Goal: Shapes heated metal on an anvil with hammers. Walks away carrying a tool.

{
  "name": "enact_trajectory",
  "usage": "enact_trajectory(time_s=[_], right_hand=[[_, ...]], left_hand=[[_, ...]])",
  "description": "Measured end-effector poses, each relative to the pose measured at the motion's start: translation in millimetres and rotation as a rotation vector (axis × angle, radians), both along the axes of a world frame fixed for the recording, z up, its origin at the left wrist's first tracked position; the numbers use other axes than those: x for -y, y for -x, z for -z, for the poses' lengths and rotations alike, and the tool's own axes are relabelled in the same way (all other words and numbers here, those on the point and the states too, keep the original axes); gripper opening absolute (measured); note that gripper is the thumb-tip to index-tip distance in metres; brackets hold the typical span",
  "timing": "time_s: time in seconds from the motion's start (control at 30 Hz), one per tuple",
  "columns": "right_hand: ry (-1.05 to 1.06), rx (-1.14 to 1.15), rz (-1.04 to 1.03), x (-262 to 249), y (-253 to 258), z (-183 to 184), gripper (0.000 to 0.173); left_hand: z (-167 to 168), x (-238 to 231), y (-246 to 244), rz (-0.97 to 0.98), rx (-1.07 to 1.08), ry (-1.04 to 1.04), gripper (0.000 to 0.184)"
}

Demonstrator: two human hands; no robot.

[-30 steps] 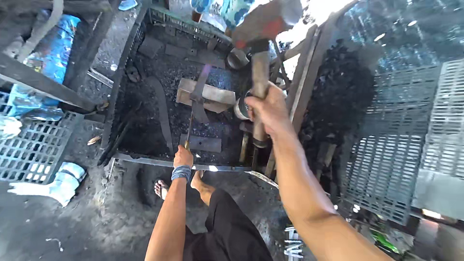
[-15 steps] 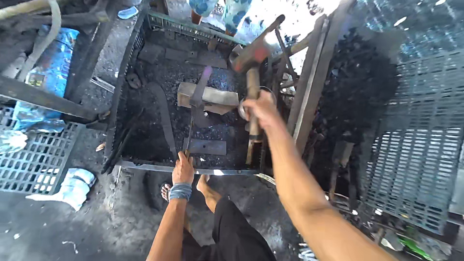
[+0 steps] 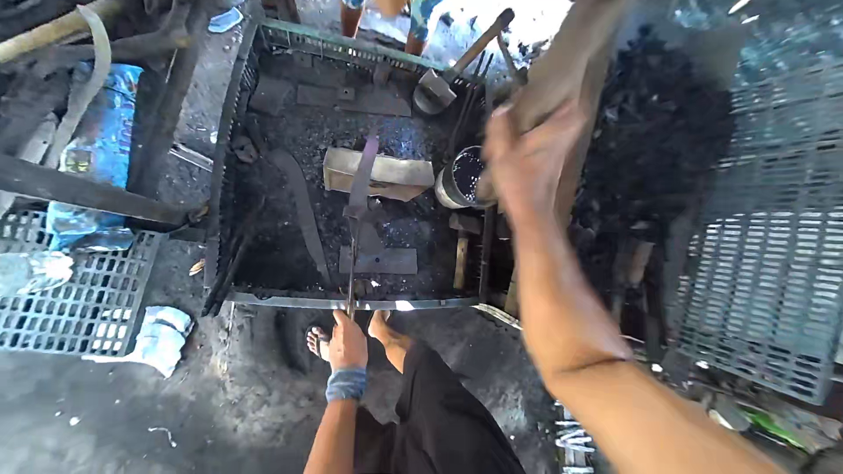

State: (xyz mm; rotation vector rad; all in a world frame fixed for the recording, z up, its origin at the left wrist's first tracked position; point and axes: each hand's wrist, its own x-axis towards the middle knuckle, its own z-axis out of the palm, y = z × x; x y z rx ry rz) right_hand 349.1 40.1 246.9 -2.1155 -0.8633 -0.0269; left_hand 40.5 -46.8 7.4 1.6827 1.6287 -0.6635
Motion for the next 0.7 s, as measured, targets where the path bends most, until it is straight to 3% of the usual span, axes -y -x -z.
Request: enact_trajectory(time_s=[0.1,0.13,0.17,0.2,0.27,0.37,0.47,0.57,0.63,0.7], right_hand=[[0.381,-0.390,-0.003,-4,49,155,0.053],[0.390,-0.551,-0.009,-4,54,192,0.047],[0.357,-0.729,-0.015,-3,54,201,0.042],[0.297,-0.871,-0.034,-9,45,178,0.040],[0.181,-0.867,-0.061,-11,25,89,0.041],[0.152,-0.512,-0.096,20,-8,-31,0.045],[0.093,-0.207,-0.097,38,-29,-101,0.047],[-0.058,-0.006,-0.070,28,-32,-91,0.048],[-0.080,0.035,-0.034,16,-18,-38,0.050],[0.104,-0.061,0.019,8,12,42,0.051]], left_hand=[[4,10,2,-0.013,-0.005,-0.026,0.047],[-2,13,4,-0.008,-0.008,-0.019,0.046],[-11,14,7,-0.002,-0.010,-0.014,0.046],[-19,8,6,0.006,-0.013,-0.011,0.047],[-30,10,12,0.023,-0.017,-0.001,0.049],[-27,16,23,0.051,-0.017,-0.016,0.049],[-26,24,32,0.044,-0.024,-0.011,0.050],[-33,33,38,-0.007,-0.026,0.014,0.055],[-37,40,39,-0.050,-0.024,0.041,0.057],[-34,46,38,-0.077,-0.037,0.045,0.055]])
